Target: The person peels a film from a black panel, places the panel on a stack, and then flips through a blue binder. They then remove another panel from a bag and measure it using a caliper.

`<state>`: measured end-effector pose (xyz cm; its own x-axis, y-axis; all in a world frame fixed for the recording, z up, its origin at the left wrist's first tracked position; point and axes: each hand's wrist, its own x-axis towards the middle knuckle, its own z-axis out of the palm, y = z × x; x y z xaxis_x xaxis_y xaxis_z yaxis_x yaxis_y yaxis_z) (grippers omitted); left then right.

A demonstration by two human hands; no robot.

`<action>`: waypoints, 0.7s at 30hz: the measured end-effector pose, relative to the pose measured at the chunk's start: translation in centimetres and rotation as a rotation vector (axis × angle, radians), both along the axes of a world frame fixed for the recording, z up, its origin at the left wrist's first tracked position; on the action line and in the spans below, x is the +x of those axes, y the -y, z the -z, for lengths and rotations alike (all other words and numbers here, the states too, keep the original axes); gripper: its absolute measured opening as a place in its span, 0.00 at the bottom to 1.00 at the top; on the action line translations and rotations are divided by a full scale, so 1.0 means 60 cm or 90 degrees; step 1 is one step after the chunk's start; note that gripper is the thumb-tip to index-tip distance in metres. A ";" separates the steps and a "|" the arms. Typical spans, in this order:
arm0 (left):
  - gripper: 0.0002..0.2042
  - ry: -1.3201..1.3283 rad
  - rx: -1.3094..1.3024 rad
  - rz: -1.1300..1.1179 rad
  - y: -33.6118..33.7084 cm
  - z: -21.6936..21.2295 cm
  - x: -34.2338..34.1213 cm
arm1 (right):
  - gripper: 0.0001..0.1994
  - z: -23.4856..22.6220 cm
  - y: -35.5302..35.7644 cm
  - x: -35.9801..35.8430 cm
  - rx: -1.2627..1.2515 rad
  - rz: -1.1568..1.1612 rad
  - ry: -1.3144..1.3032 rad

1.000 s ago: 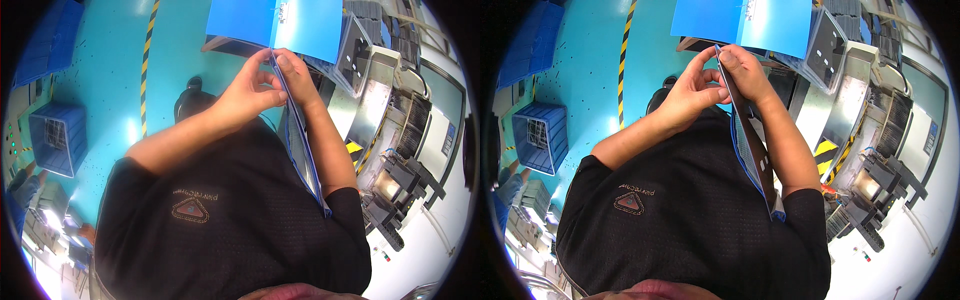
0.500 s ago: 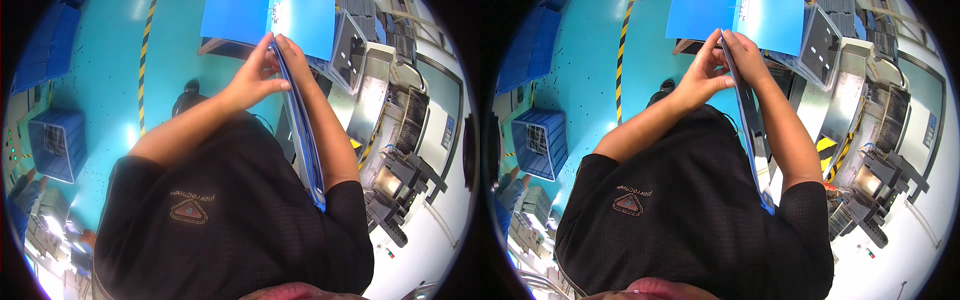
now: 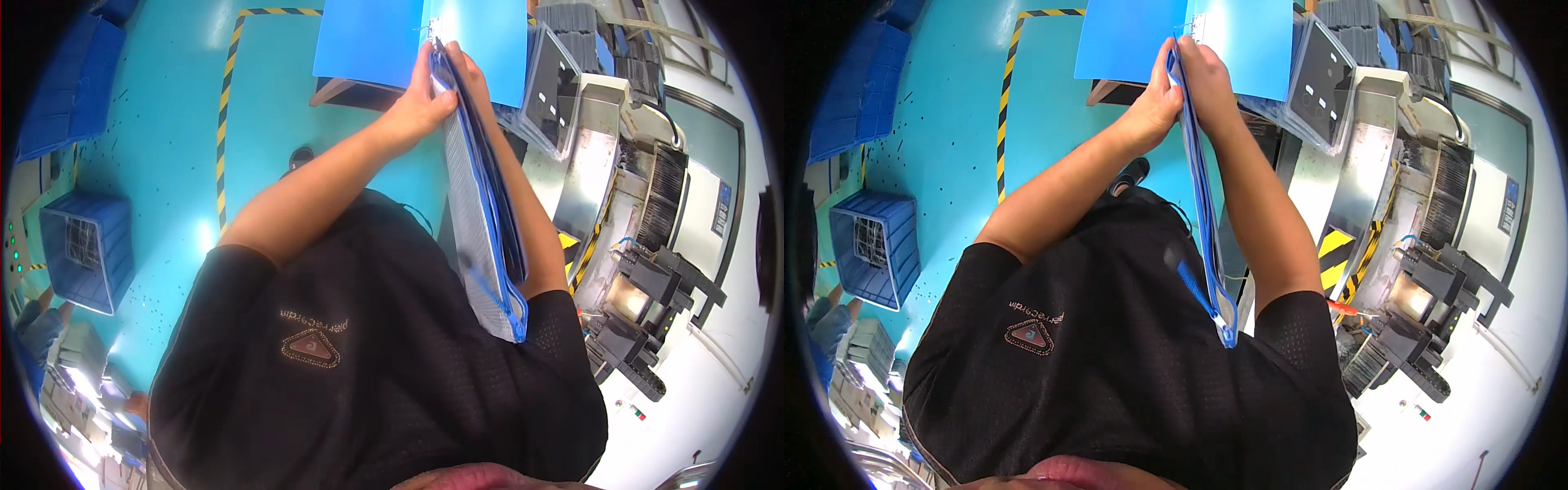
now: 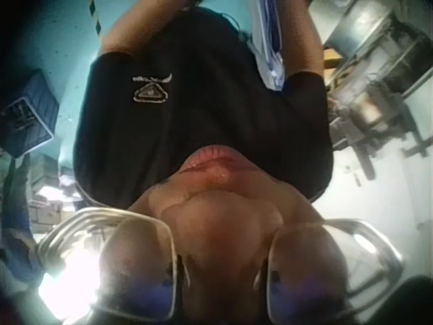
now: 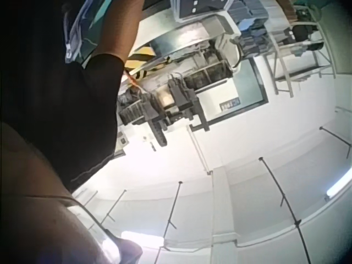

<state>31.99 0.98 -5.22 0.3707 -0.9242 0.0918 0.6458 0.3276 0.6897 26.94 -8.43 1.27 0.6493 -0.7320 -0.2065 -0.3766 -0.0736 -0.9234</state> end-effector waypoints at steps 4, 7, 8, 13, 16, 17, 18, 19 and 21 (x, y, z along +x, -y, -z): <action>0.70 0.048 -0.027 0.002 -0.017 0.004 -0.004 | 0.19 0.010 -0.033 -0.022 -0.029 0.032 0.036; 0.69 0.041 -0.035 0.000 -0.031 0.000 -0.002 | 0.19 -0.003 -0.046 -0.028 -0.120 0.009 0.064; 0.69 0.053 -0.023 0.003 -0.035 -0.002 0.001 | 0.20 -0.011 -0.049 -0.027 -0.173 0.010 0.032; 0.55 0.019 -0.005 -0.021 -0.052 -0.012 0.025 | 0.19 -0.083 -0.077 -0.039 -0.102 -0.043 -0.130; 0.55 0.028 -0.033 -0.048 -0.062 -0.014 0.032 | 0.20 -0.123 -0.104 -0.063 -0.068 -0.139 -0.030; 0.55 -0.004 -0.054 -0.044 -0.066 -0.015 0.030 | 0.20 -0.133 -0.111 -0.072 -0.073 -0.134 -0.039; 0.55 -0.009 -0.046 -0.045 -0.069 -0.015 0.029 | 0.21 -0.143 -0.117 -0.082 -0.047 -0.200 -0.001; 0.55 -0.011 -0.061 -0.067 -0.073 -0.015 0.027 | 0.23 -0.152 -0.121 -0.091 -0.019 -0.268 0.039; 0.55 -0.003 -0.072 -0.087 -0.079 -0.015 0.024 | 0.25 -0.166 -0.127 -0.107 0.005 -0.289 0.019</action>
<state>33.44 5.73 -4.29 0.4924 -0.8494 0.1900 0.5936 0.4874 0.6404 20.49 -0.79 11.24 0.9099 -0.3701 -0.1875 -0.2813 -0.2181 -0.9345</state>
